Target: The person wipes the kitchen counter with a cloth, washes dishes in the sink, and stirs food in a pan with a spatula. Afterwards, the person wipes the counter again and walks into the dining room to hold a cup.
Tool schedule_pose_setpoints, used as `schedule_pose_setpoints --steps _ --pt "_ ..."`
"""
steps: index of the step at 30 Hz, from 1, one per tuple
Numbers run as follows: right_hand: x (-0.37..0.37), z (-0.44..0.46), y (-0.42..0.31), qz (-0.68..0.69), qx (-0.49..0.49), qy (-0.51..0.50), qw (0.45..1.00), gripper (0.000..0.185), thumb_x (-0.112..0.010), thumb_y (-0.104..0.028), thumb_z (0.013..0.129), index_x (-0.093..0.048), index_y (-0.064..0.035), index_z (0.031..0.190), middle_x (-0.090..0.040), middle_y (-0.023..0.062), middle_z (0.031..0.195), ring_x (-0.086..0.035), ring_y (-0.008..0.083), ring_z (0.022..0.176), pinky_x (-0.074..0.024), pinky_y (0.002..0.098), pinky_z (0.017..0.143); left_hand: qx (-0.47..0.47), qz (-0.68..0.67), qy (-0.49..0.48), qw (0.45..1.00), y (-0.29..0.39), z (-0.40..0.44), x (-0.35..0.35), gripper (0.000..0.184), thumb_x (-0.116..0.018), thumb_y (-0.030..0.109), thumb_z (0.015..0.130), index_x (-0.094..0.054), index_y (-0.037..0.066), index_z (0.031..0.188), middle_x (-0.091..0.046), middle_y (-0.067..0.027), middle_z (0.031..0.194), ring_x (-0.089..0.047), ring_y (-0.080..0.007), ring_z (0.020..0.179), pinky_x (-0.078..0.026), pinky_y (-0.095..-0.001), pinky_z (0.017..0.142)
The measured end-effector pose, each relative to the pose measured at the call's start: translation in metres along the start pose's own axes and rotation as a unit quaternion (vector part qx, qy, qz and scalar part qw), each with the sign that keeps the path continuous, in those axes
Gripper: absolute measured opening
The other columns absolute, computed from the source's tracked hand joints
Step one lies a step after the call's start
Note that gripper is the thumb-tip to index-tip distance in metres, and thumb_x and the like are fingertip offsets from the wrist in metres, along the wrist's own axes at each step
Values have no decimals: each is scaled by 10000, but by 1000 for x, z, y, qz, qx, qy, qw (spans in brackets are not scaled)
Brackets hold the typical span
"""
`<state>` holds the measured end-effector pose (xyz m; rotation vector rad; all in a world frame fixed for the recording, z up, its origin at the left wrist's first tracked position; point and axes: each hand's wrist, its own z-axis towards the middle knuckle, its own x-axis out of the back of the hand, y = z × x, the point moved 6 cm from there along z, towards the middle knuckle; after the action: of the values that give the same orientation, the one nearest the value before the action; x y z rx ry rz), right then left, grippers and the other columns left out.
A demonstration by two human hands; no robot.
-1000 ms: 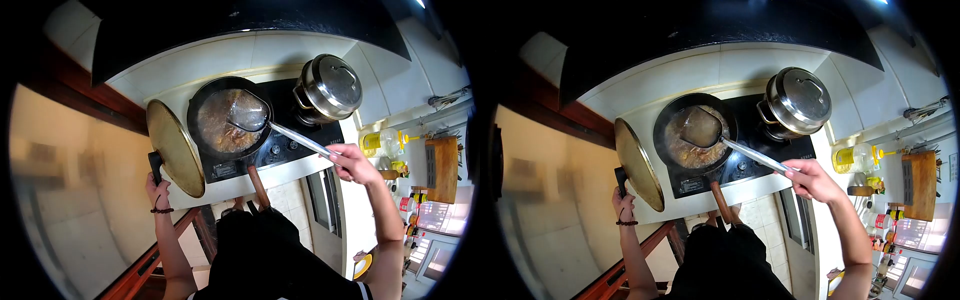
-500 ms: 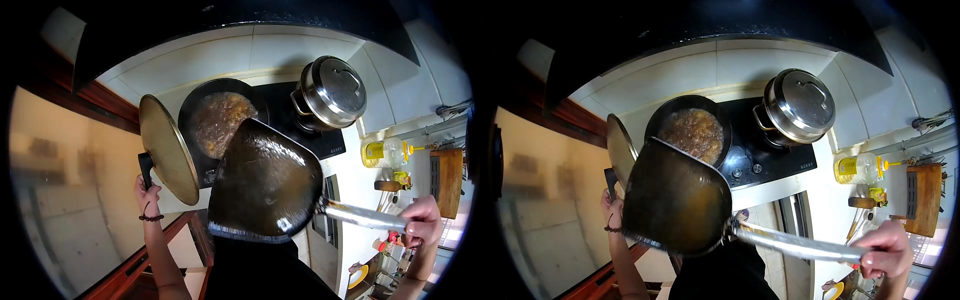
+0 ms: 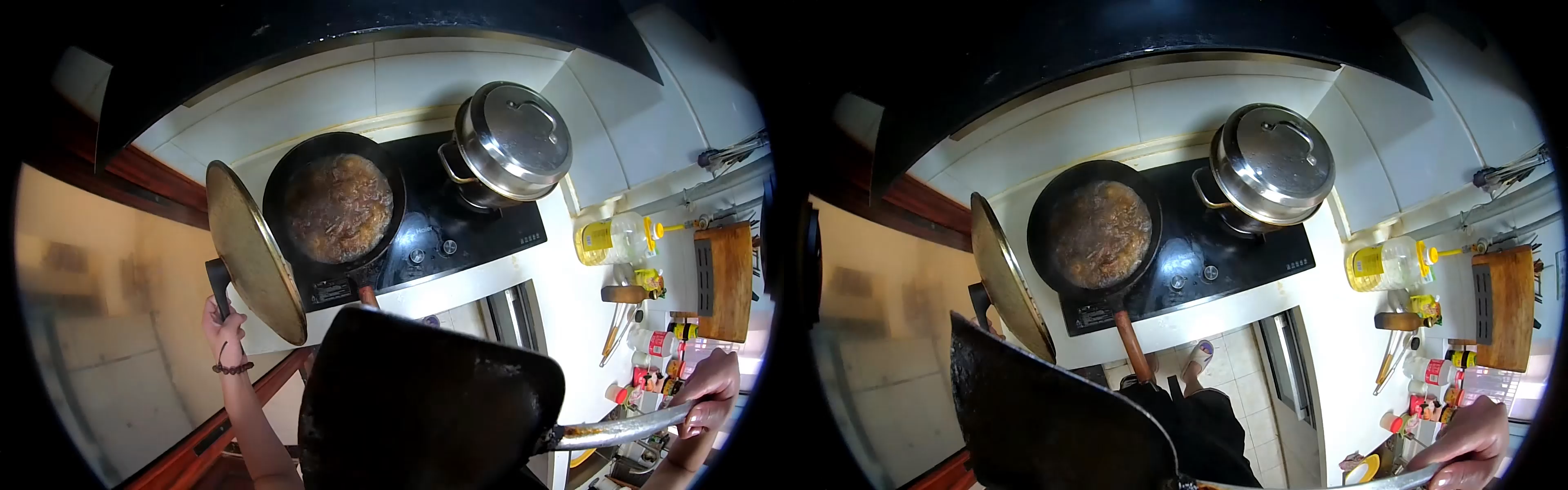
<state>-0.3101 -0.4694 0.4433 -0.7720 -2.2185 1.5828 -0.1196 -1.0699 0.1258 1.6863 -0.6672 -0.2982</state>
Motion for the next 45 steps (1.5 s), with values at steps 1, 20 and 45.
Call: schedule_pose_setpoints --steps 1,20,45 --pt "-2 -6 7 4 -58 -84 995 240 -645 17 904 -639 252 853 -599 150 507 -524 154 338 -383 253 317 0 1 1 1000 1 -1 1 318 -565 -81 709 -559 82 982 -470 31 775 -403 -34 568 -268 -181 426" --pt "-25 -33 -17 -142 123 261 947 336 -690 -259 810 -691 70 744 -564 41 478 -469 147 401 -335 284 439 -28 6 -7 1000 31 -44 -7 334 -580 -40 715 -583 86 1023 -530 49 865 -412 -13 637 -272 -164 476" --pt "-10 43 45 -78 -114 156 978 243 -586 -82 974 -688 128 1042 -538 53 468 -411 72 311 -299 234 308 -2 -1 15 1000 2 -36 0 295 -578 -49 718 -542 113 962 -448 37 757 -401 -38 556 -275 -188 449"
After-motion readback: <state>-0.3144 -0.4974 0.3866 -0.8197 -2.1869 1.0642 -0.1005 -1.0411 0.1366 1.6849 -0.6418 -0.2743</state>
